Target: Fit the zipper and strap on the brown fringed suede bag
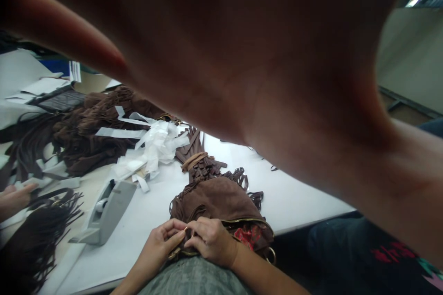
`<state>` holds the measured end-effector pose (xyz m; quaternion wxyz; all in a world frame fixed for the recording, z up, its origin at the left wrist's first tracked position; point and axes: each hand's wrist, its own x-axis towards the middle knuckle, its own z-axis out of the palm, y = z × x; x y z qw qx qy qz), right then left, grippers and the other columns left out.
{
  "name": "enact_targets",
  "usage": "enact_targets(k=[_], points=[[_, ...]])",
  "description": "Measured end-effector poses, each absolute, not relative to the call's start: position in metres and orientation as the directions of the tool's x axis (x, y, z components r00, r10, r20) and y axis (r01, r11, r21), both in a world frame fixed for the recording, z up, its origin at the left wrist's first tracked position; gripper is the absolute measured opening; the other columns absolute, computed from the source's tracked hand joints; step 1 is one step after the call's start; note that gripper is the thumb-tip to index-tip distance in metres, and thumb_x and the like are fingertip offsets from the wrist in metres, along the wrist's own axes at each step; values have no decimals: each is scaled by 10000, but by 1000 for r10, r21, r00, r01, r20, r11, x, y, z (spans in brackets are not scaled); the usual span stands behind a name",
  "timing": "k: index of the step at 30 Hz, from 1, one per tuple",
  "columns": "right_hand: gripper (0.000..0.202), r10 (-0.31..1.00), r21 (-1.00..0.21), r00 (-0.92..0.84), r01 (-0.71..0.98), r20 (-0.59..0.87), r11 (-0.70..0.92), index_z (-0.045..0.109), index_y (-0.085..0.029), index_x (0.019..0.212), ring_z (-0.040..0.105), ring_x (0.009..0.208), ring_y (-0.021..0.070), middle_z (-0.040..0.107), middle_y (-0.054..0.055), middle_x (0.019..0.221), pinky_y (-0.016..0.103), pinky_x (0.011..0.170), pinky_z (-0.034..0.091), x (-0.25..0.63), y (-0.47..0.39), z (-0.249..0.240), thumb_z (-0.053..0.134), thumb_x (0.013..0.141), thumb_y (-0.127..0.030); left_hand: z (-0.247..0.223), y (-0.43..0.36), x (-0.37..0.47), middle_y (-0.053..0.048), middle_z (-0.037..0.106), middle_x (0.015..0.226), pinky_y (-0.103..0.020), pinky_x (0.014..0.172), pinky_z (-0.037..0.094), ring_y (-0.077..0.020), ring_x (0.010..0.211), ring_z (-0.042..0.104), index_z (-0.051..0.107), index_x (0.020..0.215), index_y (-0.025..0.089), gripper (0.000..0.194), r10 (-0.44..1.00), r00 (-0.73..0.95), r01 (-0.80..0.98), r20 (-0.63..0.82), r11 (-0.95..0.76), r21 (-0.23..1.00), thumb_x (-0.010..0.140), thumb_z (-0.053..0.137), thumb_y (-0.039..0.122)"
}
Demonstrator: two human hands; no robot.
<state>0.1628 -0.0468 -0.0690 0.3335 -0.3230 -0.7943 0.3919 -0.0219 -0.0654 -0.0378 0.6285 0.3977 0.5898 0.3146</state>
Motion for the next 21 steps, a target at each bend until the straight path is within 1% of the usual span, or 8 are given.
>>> enact_targets(k=[4,6,8,11,15,17,19,21], points=[[183,853,-927,-496,222,160,303,686,-177,1003,589,751,151,626,31,795,236,720,466,160,-49,-63,613,880,-291,-36,-65,-24,-41,717,705,-253,610,490,-177,650,656,644,818,130,281,886,140,102,-441,430,897,738,720,389],[163,885,-956,-455,204,97,209,710,-188,979,598,775,146,644,27,833,232,735,469,160,-48,-55,661,835,-248,-36,-66,-24,-38,720,719,-255,619,497,-182,666,662,632,868,142,236,907,137,148,-398,379,914,766,686,347],[143,902,-969,-429,202,44,143,732,-180,936,613,763,145,674,33,841,230,716,472,163,-44,-46,678,810,-222,-34,-67,-22,-34,729,728,-259,643,505,-188,683,675,619,947,156,213,929,142,220,-341,306,926,789,654,293],[114,886,-960,-463,258,-22,111,743,-171,874,641,724,143,721,35,814,230,688,470,169,-36,-34,651,818,-207,-29,-66,-19,-29,751,774,-264,707,514,-194,735,699,596,1048,187,238,942,206,334,-264,186,924,814,616,226],[137,828,-918,-558,356,-62,172,718,-163,817,628,642,127,715,30,737,217,626,452,174,-27,-24,585,844,-180,-24,-62,-16,-27,762,887,-256,746,522,-199,825,718,586,1088,226,251,935,273,444,-229,88,892,839,575,203],[182,834,-938,-543,331,-98,106,687,-153,801,595,545,110,658,8,622,200,553,439,171,-29,-27,533,881,-206,-25,-61,-17,-29,762,946,-250,764,527,-202,866,722,591,1087,238,251,941,268,472,-205,58,880,837,583,217],[233,859,-968,-482,242,-174,-60,657,-147,819,543,439,95,584,-24,523,183,461,413,166,-35,-36,501,916,-291,-27,-61,-17,-30,761,968,-248,769,532,-205,878,723,587,1100,243,271,949,256,476,-185,43,878,830,601,232],[315,886,-971,-399,124,-236,-203,637,-140,829,489,371,85,543,-43,474,173,395,374,159,-41,-48,495,925,-404,-29,-61,-17,-34,762,953,-250,769,536,-205,874,722,585,1100,236,272,955,245,460,-168,38,887,829,608,238]])
